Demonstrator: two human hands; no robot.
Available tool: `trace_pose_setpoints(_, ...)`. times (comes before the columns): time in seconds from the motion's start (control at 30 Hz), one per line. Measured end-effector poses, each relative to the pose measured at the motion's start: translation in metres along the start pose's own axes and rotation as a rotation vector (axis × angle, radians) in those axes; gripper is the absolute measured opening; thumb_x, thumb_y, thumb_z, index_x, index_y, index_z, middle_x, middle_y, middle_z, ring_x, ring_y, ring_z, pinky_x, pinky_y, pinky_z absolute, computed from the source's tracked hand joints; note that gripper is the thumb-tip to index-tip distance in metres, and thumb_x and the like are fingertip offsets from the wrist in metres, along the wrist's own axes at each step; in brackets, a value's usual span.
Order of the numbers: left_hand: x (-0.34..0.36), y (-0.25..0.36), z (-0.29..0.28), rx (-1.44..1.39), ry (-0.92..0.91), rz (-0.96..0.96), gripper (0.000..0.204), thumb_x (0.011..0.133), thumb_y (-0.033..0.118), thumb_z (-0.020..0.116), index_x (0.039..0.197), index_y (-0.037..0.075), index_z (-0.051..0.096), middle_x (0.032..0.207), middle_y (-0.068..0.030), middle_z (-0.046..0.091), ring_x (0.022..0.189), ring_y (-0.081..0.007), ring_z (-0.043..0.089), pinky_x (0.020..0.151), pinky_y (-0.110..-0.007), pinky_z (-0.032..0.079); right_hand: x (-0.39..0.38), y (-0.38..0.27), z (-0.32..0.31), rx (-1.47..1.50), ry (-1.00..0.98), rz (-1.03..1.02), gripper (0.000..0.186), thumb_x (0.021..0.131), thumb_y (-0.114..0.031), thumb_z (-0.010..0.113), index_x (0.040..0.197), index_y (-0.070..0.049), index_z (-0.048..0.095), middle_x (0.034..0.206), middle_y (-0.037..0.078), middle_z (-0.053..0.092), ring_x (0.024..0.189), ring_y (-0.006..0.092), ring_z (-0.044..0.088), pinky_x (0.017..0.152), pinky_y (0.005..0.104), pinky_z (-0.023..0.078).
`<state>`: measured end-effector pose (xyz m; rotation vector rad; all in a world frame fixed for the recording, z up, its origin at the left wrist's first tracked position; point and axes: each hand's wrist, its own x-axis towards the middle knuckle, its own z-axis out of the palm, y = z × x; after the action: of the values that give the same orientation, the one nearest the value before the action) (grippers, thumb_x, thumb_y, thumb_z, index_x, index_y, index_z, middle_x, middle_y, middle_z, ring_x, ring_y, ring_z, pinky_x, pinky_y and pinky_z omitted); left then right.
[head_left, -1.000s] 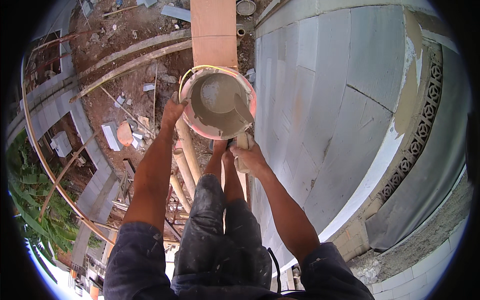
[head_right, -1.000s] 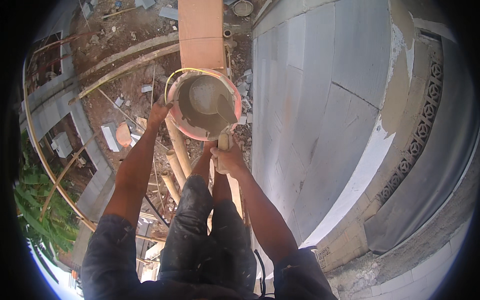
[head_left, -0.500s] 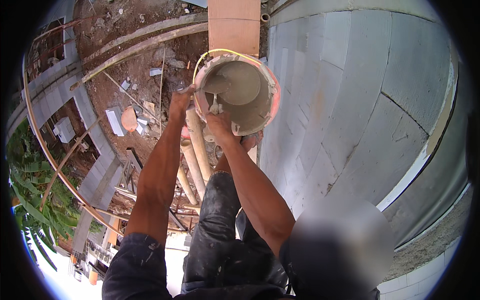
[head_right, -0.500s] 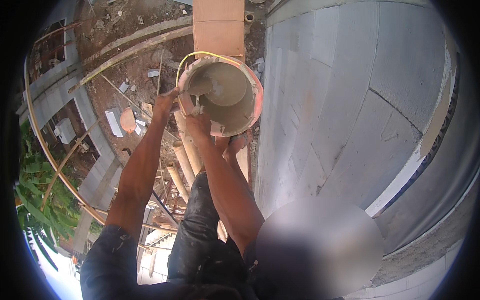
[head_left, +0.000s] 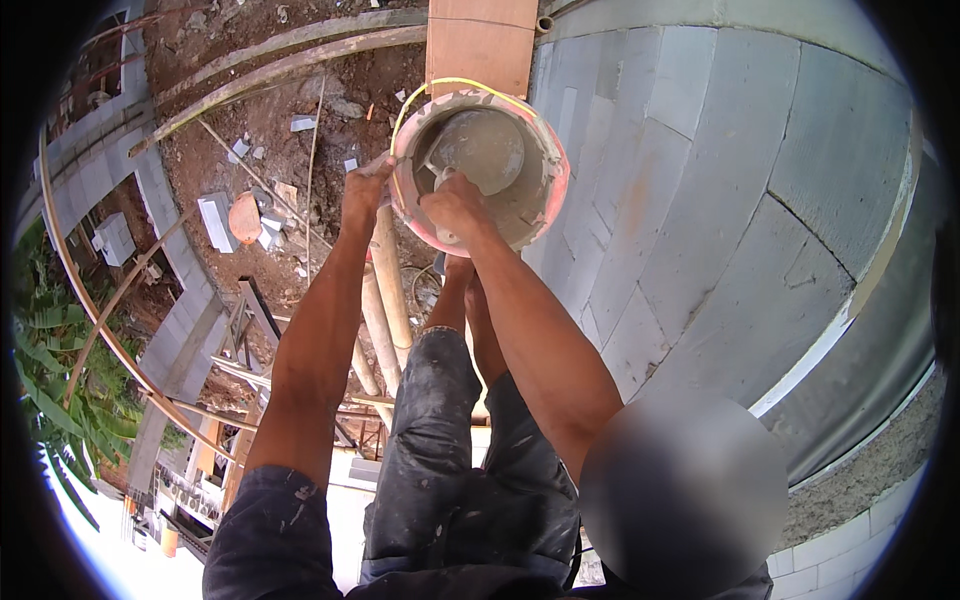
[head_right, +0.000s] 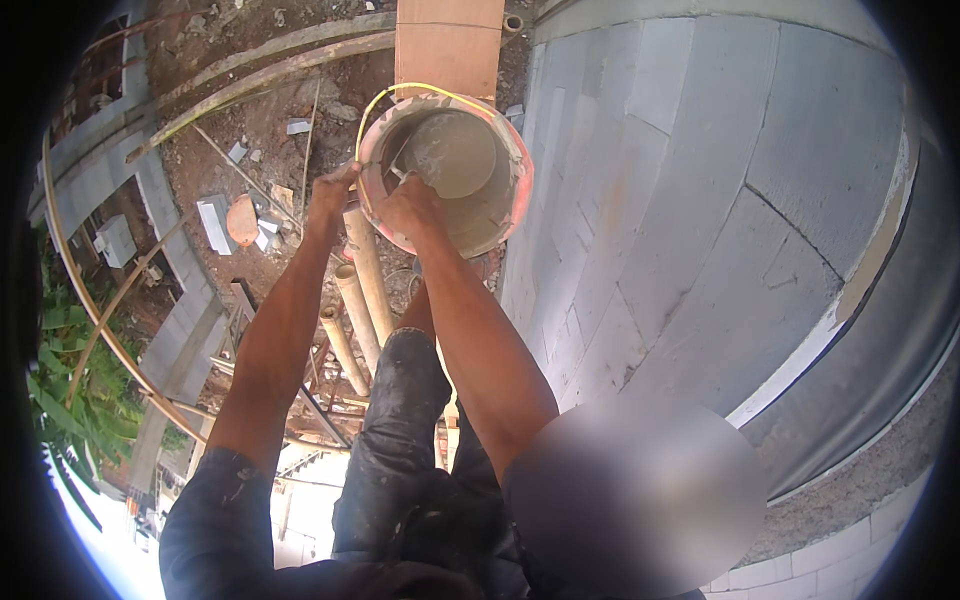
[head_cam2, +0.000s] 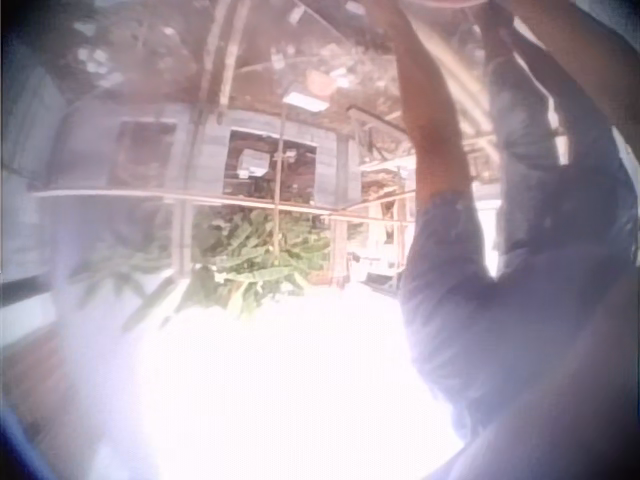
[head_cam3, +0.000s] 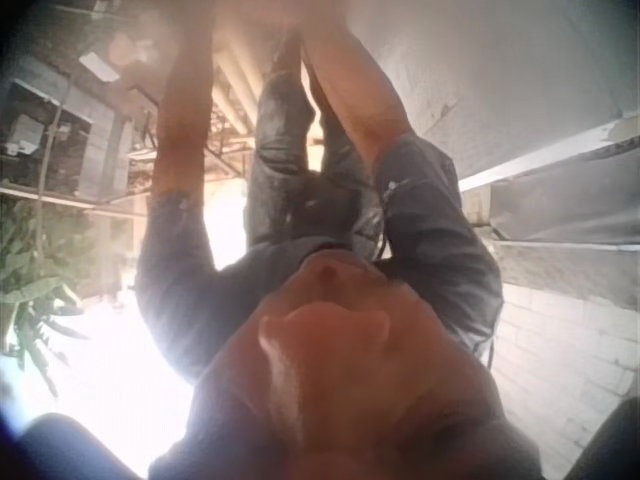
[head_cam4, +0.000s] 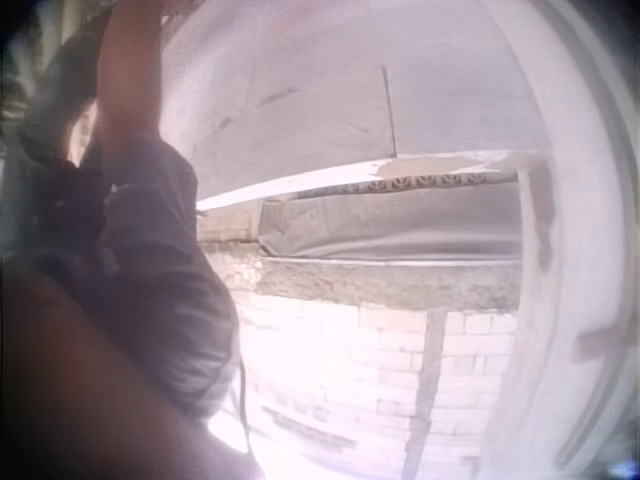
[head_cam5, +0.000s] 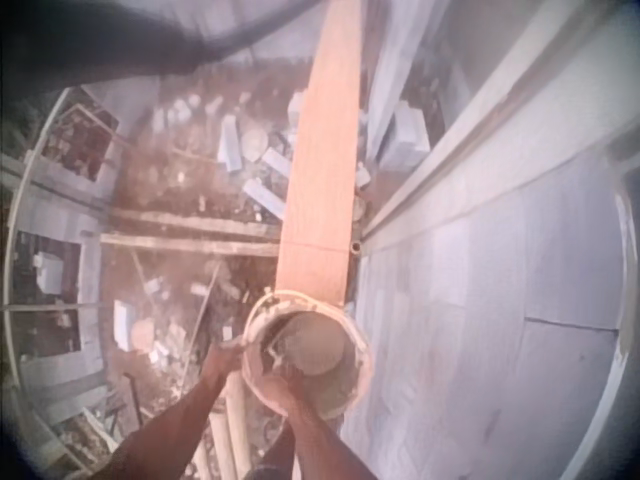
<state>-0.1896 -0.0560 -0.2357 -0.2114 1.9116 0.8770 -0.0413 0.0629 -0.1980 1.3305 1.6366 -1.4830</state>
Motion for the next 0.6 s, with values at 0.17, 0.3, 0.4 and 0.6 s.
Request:
trace_pose_setpoints(0.17,0.002,-0.020,0.003,0.059,0.085,0.095,0.047,0.085,0.038,0.075,0.114,0.003,0.070,0.089,-0.0080,0.070,0.080,-0.0147,0.065,0.072,-0.030,0.053,-0.042,0.039,-0.031,-0.546,-0.228,-0.029,0.050,0.078,-0.027,0.064,0.119,0.001,0.056,0.105,0.024,0.068,0.101,0.0373,0.066,0.087,0.0427,0.053)
trace_pose_setpoints(0.3,-0.037,0.001,0.016,-0.184,-0.014,-0.023,0.051,0.083,0.036,0.076,0.125,0.008,0.065,0.097,-0.0058,0.069,0.084,-0.0128,0.064,0.075,-0.031,0.053,-0.071,0.045,-0.089,-0.517,-0.300,-0.003,0.048,0.081,-0.026,0.061,0.120,0.002,0.058,0.108,0.022,0.068,0.106,0.0321,0.066,0.089,0.0433,0.053)
trace_pose_setpoints(0.4,-0.039,-0.022,0.008,-0.120,-0.101,-0.102,0.049,0.084,0.034,0.076,0.122,0.006,0.064,0.098,-0.0045,0.068,0.082,-0.0140,0.065,0.074,-0.032,0.055,-0.081,0.066,-0.093,-0.588,-0.320,0.060,0.050,0.081,-0.028,0.063,0.120,0.003,0.057,0.103,0.020,0.069,0.102,0.0336,0.067,0.086,0.0429,0.053)
trace_pose_setpoints(0.6,-0.054,-0.040,0.027,-0.086,-0.092,0.300,0.031,0.084,0.018,0.073,0.109,0.002,0.064,0.090,-0.0021,0.064,0.081,-0.0112,0.055,0.073,-0.028,0.046,-0.104,0.011,-0.118,-0.867,-0.123,-0.148,0.053,0.089,-0.023,0.058,0.136,-0.001,0.047,0.109,0.021,0.062,0.098,0.0373,0.066,0.078,0.0425,0.056)
